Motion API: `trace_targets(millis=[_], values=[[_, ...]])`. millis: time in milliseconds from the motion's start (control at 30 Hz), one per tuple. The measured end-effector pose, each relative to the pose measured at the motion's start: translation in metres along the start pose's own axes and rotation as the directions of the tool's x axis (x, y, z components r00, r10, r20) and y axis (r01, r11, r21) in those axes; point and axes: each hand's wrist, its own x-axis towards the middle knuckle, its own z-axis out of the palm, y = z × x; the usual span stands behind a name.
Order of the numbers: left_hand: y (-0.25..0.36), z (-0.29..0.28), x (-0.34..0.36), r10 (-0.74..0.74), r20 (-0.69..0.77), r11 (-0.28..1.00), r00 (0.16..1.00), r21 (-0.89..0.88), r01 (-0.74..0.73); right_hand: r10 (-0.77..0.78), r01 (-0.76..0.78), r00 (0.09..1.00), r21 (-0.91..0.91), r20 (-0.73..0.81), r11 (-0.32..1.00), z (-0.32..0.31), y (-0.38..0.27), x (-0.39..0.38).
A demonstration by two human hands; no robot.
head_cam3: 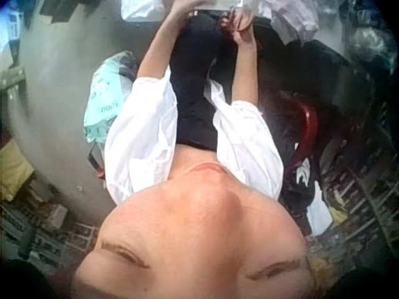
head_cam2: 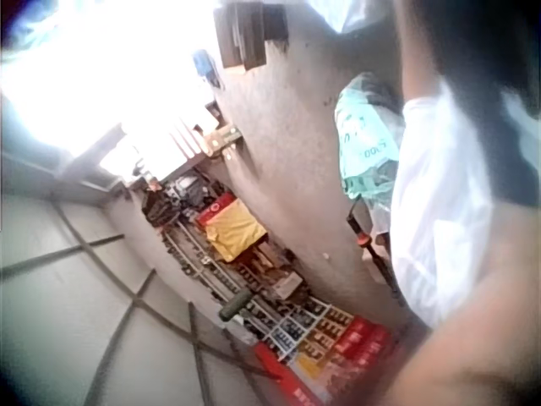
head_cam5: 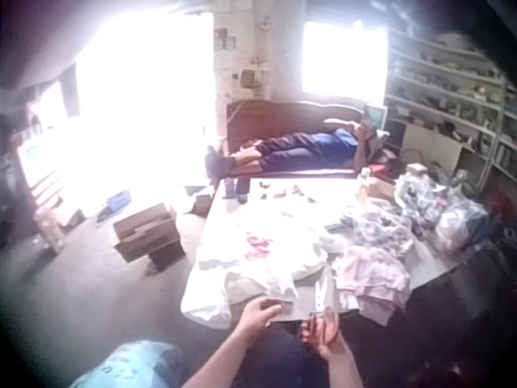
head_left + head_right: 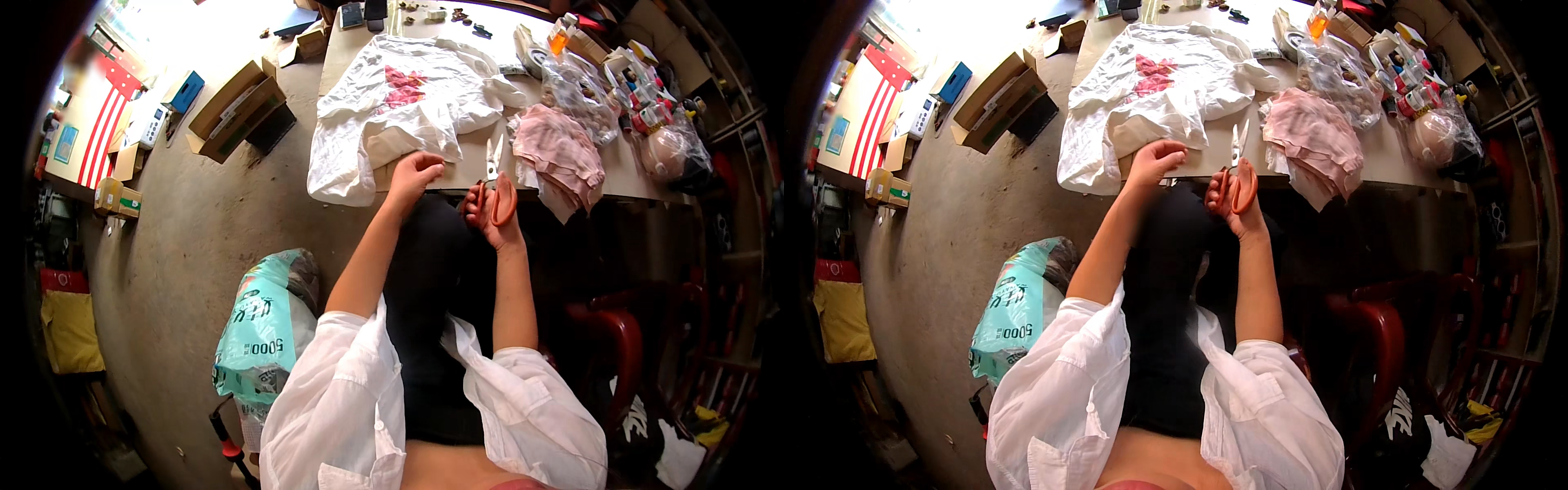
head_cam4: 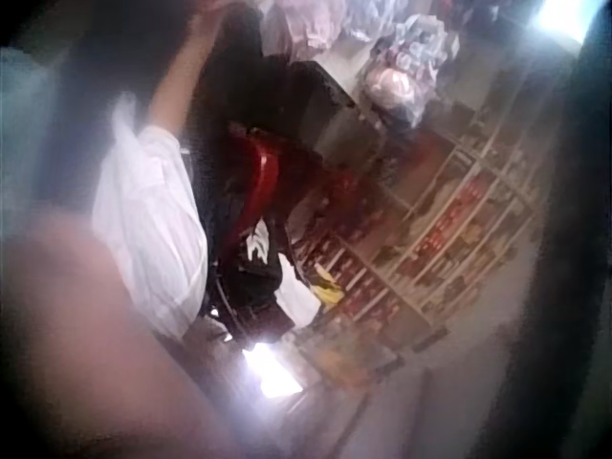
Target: The person uses orange-handled scissors to cut a piece of pink fabric into smaller strips. They then retrieve a white t-shirt from a plastic bag, unfold it on the table, and cut the sleeves off the shirt.
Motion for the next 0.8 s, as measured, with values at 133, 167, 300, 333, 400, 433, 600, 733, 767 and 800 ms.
trace_targets(millis=[133, 167, 300, 333, 400, 433, 600, 733, 767, 800], values=[[0.028, 0.002, 0.025, 0.433, 0.071, 0.638, 0.899, 0.680, -0.361, 0.060, -0.047, 0.997, -0.227, 0.050, 0.973, 0.006, 0.006, -0.009], [0.036, -0.001, 0.031, 0.516, 0.150, 0.447, 0.843, 0.792, -0.415, 0.064, -0.047, 0.997, -0.326, 0.041, 0.944, 0.007, 0.009, -0.011], [0.029, -0.022, 0.055, 0.354, 0.092, 0.338, 0.931, 0.915, -0.220, 0.153, -0.133, 0.988, -0.564, -0.010, 0.815, 0.017, 0.018, -0.023], [0.028, -0.028, 0.056, 0.299, 0.080, 0.345, 0.951, 0.920, -0.185, 0.201, -0.180, 0.979, -0.563, -0.025, 0.807, 0.016, 0.020, -0.021], [0.016, -0.038, 0.054, 0.309, 0.133, 0.310, 0.942, 0.922, -0.232, 0.205, -0.203, 0.976, -0.608, -0.068, 0.768, 0.009, 0.024, -0.015], [0.011, -0.044, 0.051, 0.313, 0.158, 0.292, 0.936, 0.922, -0.253, 0.207, -0.215, 0.974, -0.629, -0.087, 0.747, 0.007, 0.027, -0.011], [-0.001, -0.062, 0.040, 0.299, 0.322, 0.256, 0.898, 0.880, -0.401, 0.085, -0.183, 0.980, -0.642, -0.181, 0.745, 0.014, 0.031, 0.007], [0.000, -0.062, 0.040, 0.253, 0.317, 0.235, 0.914, 0.896, -0.376, -0.041, 0.023, 0.999, -0.431, -0.033, 0.902, 0.006, 0.039, 0.018], [-0.001, -0.062, 0.041, 0.247, 0.304, 0.227, 0.920, 0.905, -0.360, -0.074, 0.079, 0.997, -0.245, 0.032, 0.966, 0.003, 0.039, 0.020], [-0.002, -0.061, 0.041, 0.241, 0.291, 0.219, 0.926, 0.913, -0.343, -0.117, 0.122, 0.989, -0.047, 0.090, 0.991, -0.001, 0.037, 0.021]])
